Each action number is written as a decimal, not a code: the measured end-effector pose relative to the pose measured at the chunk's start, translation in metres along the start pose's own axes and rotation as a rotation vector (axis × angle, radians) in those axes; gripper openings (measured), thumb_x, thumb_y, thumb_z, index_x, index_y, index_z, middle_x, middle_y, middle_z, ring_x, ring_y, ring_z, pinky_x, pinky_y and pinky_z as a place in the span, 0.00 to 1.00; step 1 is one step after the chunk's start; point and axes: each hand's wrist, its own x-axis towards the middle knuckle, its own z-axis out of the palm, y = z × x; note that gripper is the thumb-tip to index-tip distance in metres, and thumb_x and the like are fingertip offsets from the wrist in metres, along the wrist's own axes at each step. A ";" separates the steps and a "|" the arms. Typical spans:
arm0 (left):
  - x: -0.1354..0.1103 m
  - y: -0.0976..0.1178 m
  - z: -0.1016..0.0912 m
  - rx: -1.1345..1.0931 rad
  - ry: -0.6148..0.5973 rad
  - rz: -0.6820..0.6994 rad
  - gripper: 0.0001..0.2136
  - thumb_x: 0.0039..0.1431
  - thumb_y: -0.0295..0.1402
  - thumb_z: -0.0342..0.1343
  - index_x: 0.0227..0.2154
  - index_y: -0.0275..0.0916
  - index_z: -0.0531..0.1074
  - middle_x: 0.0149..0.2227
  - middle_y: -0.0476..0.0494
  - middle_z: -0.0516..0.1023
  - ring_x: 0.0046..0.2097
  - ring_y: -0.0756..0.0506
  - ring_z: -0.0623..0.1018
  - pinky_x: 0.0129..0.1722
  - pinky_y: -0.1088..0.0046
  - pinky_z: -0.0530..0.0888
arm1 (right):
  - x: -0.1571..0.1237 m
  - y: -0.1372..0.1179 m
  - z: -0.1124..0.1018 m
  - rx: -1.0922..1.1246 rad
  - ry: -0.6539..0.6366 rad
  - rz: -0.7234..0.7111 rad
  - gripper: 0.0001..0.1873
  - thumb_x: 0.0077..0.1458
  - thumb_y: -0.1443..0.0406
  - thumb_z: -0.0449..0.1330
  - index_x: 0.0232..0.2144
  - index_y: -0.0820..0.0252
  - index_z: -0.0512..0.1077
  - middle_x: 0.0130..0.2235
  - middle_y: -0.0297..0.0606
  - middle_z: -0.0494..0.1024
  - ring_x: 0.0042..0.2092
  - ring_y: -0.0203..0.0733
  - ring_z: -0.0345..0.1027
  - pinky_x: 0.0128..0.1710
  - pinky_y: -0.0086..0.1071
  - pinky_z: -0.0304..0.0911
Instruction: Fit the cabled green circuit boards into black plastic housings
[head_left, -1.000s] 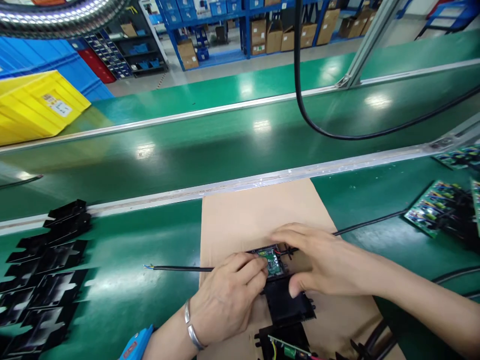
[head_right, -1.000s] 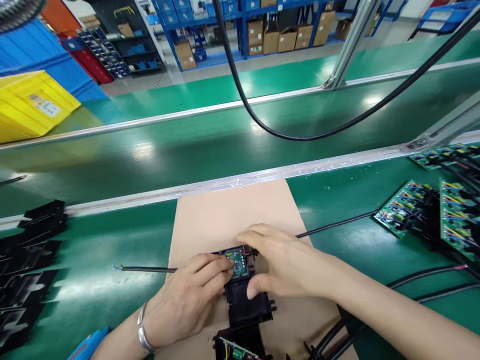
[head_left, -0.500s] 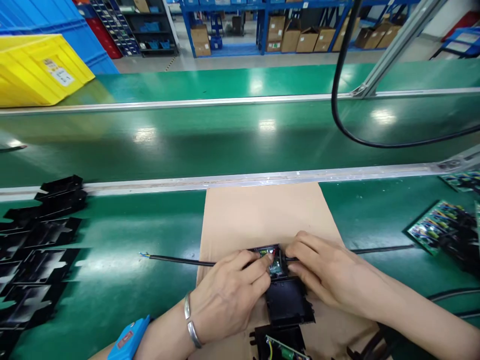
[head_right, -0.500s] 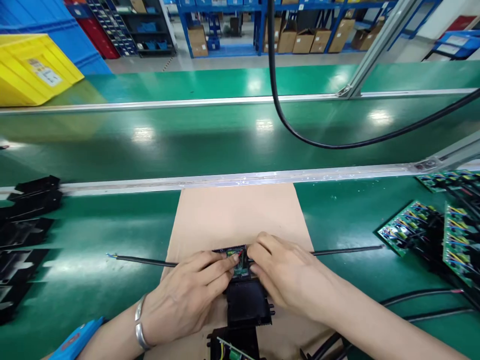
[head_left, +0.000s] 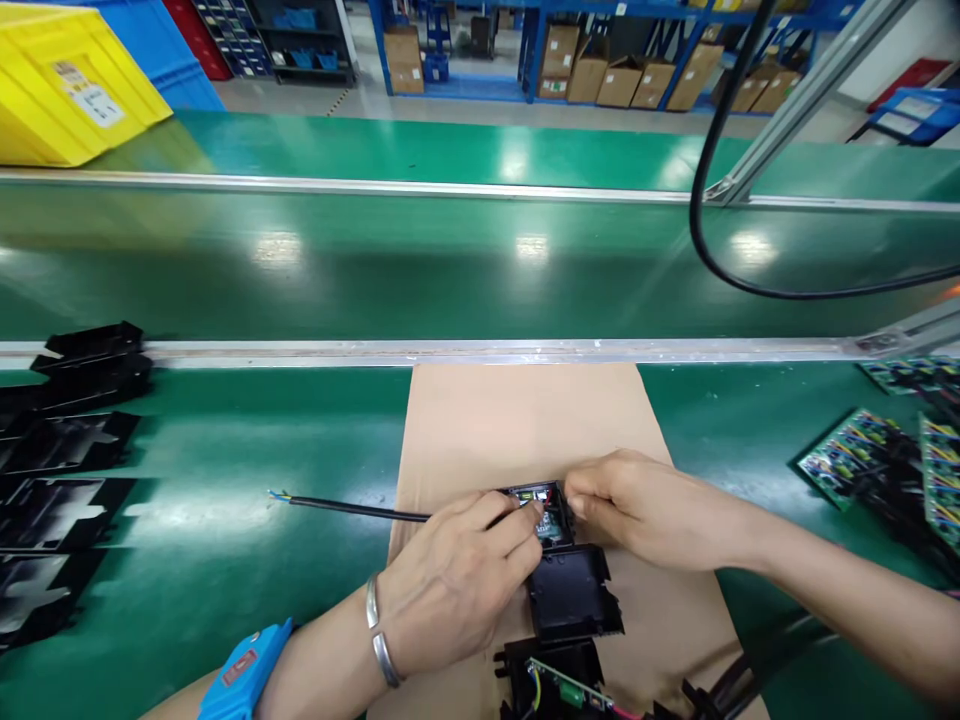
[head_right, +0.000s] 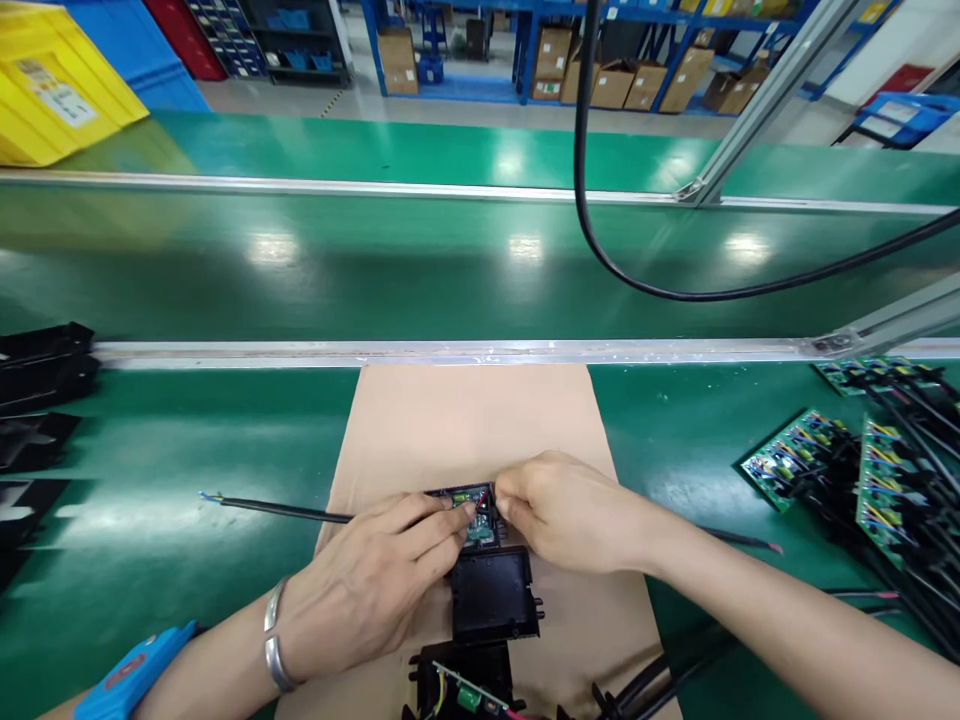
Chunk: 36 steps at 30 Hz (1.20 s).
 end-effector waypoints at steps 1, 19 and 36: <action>0.000 0.000 0.000 0.001 0.001 0.001 0.12 0.60 0.25 0.48 0.46 0.34 0.68 0.56 0.41 0.69 0.50 0.41 0.69 0.50 0.61 0.71 | 0.001 0.000 -0.001 -0.043 0.000 -0.007 0.13 0.59 0.72 0.48 0.22 0.58 0.59 0.22 0.29 0.64 0.26 0.34 0.54 0.27 0.28 0.51; 0.008 0.017 -0.008 0.097 -0.042 -0.104 0.29 0.51 0.24 0.51 0.59 0.29 0.58 0.46 0.39 0.71 0.42 0.41 0.68 0.44 0.63 0.70 | 0.003 -0.013 0.002 -0.313 0.023 0.117 0.12 0.56 0.70 0.50 0.25 0.61 0.71 0.28 0.41 0.76 0.31 0.45 0.70 0.31 0.35 0.59; 0.016 0.023 -0.006 0.211 -0.065 -0.106 0.30 0.52 0.24 0.47 0.60 0.21 0.55 0.43 0.37 0.71 0.39 0.40 0.66 0.41 0.60 0.69 | -0.011 0.022 0.046 -0.538 0.383 -0.364 0.18 0.63 0.75 0.43 0.31 0.63 0.71 0.31 0.40 0.70 0.34 0.43 0.58 0.31 0.37 0.54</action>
